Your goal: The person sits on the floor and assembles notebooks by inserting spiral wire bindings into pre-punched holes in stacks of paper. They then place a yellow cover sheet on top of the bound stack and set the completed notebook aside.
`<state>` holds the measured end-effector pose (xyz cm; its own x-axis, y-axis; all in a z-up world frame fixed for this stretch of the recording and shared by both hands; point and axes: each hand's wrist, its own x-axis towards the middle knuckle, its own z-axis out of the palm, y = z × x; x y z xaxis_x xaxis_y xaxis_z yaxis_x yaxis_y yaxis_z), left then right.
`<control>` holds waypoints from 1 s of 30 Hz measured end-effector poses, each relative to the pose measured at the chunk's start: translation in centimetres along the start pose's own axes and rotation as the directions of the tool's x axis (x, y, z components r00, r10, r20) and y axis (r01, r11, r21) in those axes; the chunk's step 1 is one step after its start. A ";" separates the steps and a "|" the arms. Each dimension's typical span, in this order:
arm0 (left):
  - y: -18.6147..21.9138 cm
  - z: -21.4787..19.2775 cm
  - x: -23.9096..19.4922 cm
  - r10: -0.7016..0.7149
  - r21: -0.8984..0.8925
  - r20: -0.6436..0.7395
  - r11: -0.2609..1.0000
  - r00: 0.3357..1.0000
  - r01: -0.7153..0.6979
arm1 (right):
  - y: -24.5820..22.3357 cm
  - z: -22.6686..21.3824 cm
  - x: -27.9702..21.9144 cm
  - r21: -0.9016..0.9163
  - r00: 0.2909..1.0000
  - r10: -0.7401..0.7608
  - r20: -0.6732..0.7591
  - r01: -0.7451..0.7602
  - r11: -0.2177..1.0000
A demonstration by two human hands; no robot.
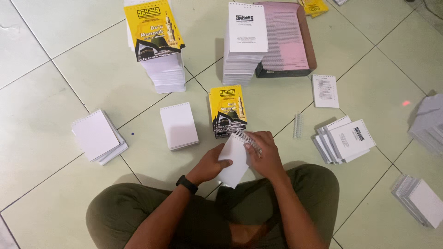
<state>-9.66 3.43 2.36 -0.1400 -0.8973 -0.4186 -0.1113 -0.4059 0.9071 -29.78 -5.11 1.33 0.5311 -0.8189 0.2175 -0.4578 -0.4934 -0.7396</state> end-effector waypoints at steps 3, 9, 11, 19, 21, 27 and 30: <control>-1.4 0.6 1.0 -0.005 0.027 0.033 1.000 0.999 0.004 | -0.1 -0.1 -0.1 -0.012 0.997 0.056 0.061 -0.055 0.998; -0.4 0.2 0.4 0.028 -0.001 0.007 1.000 1.000 -0.028 | 1.8 0.2 -0.6 0.219 0.963 0.258 -0.079 -0.236 0.947; -0.9 0.2 0.5 0.058 -0.007 -0.016 0.998 0.998 -0.058 | 3.7 0.5 -0.7 0.369 0.923 0.370 -0.102 -0.311 0.876; -4.0 0.6 1.4 0.254 0.030 -0.166 0.967 0.953 -0.252 | 3.6 0.3 -0.9 0.990 0.854 0.503 -0.136 0.093 0.110; -6.2 0.5 2.1 0.285 0.121 -0.137 0.955 0.949 -0.269 | 3.5 -0.2 -0.7 0.798 0.872 0.434 -0.226 -0.090 0.596; -4.5 0.7 2.1 0.253 0.056 -0.242 0.968 0.937 -0.247 | 1.2 -0.2 -0.8 0.558 0.898 0.396 -0.192 -0.232 0.797; -2.0 0.9 1.1 0.185 -0.042 -0.301 0.977 0.935 -0.207 | 2.2 1.9 -1.3 0.338 0.948 0.313 -0.063 -0.275 0.900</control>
<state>-10.46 3.40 0.08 0.1449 -0.9667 -0.2109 -0.0383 -0.2185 0.9751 -30.13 -4.54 -1.75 0.3152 -0.9489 0.0150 -0.3169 -0.1201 -0.9408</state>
